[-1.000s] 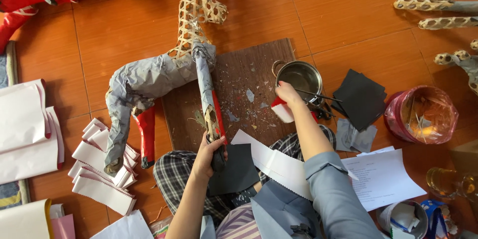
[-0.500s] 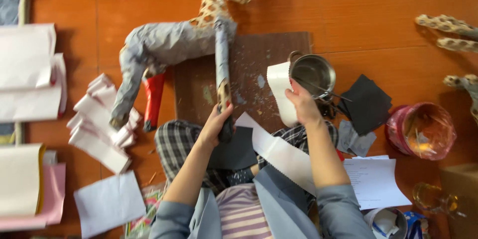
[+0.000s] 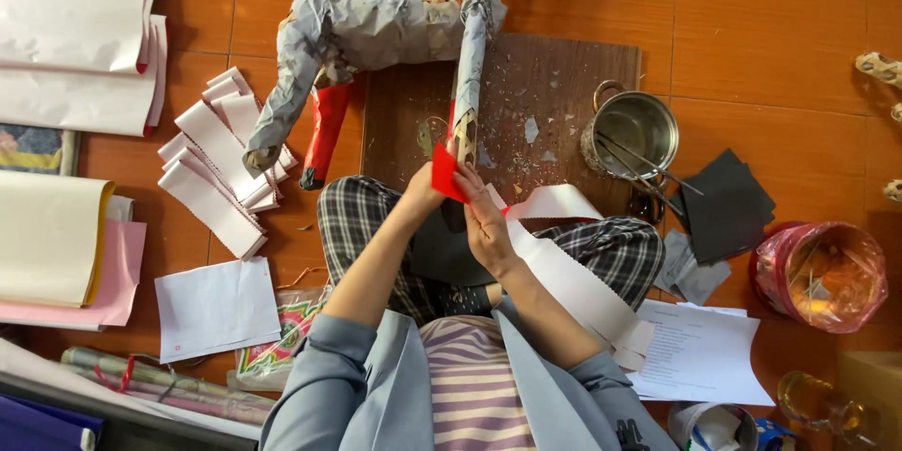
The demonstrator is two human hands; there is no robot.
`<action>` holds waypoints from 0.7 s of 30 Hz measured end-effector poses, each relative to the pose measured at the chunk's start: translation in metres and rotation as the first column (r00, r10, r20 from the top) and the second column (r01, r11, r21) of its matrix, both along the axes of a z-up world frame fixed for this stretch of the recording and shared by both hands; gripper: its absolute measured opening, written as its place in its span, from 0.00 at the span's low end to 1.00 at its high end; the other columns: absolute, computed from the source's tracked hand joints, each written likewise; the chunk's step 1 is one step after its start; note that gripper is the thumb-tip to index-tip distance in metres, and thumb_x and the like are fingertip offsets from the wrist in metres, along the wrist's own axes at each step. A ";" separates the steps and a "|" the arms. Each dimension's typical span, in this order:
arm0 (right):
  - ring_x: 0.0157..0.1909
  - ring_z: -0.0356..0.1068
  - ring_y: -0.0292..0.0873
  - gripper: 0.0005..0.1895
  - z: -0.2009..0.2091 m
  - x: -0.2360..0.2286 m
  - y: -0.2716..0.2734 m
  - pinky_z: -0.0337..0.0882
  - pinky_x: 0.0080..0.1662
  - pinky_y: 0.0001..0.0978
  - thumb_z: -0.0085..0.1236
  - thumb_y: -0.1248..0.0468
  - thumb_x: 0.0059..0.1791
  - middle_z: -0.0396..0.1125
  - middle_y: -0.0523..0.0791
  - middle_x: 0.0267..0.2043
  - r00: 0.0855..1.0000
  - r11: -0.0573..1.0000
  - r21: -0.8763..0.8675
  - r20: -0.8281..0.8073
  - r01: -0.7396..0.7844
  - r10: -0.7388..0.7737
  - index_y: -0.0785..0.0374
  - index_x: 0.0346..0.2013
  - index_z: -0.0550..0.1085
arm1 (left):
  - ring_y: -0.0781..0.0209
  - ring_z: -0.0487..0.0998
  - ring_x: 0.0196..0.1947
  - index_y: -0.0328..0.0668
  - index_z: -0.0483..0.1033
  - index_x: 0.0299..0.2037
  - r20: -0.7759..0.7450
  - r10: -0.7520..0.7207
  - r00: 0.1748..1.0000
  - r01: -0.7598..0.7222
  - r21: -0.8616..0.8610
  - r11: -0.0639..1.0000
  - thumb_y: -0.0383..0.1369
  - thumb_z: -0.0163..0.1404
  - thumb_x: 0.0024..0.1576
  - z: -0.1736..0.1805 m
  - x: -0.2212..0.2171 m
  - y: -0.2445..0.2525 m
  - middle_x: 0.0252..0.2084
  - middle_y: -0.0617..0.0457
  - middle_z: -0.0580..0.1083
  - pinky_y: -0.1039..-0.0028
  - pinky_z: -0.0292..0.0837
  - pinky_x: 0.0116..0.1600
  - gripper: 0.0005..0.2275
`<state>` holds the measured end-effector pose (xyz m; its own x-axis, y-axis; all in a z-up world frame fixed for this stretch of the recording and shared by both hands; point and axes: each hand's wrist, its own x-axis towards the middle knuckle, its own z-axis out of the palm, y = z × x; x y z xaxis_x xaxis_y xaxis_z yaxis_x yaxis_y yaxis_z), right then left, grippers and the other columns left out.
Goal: Applying colored paper strips and adhesive to decorative bamboo animal structures.
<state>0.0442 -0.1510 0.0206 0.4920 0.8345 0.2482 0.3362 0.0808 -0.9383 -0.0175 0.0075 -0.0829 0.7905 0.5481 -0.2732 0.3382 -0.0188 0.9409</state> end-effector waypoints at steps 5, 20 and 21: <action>0.80 0.50 0.50 0.24 -0.004 0.006 -0.006 0.52 0.76 0.39 0.43 0.76 0.57 0.56 0.49 0.76 0.997 1.000 -0.014 0.071 -0.017 0.018 0.62 0.67 0.68 | 0.62 0.77 0.46 0.34 0.75 0.55 0.202 0.208 0.957 -0.063 -0.556 0.829 0.54 0.32 0.68 0.094 -0.014 0.003 0.46 0.49 0.78 0.72 0.75 0.52 0.29; 0.61 0.67 0.54 0.19 -0.082 0.136 0.013 0.67 0.62 0.48 0.44 0.68 0.56 0.70 0.55 0.58 0.972 0.898 -0.428 -0.151 0.102 -0.182 0.61 0.61 0.74 | 0.64 0.82 0.41 0.27 0.77 0.50 -0.067 0.309 0.949 -0.310 -0.390 0.867 0.29 0.58 0.57 0.140 -0.036 -0.026 0.43 0.47 0.81 0.74 0.78 0.49 0.14; 0.56 0.74 0.45 0.16 -0.127 0.158 0.015 0.74 0.58 0.42 0.48 0.70 0.55 0.74 0.50 0.54 0.975 0.894 -0.404 -0.016 0.195 -0.220 0.62 0.55 0.77 | 0.65 0.82 0.41 0.27 0.78 0.50 -0.075 0.305 0.949 -0.309 -0.390 0.867 0.29 0.58 0.57 0.141 -0.036 -0.025 0.43 0.48 0.81 0.74 0.78 0.49 0.14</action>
<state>0.2026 -0.1356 -0.1062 0.6679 0.7348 -0.1178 0.2468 -0.3681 -0.8964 -0.0540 -0.0177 0.0579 0.5958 0.6088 -0.5238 0.2764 0.4569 0.8454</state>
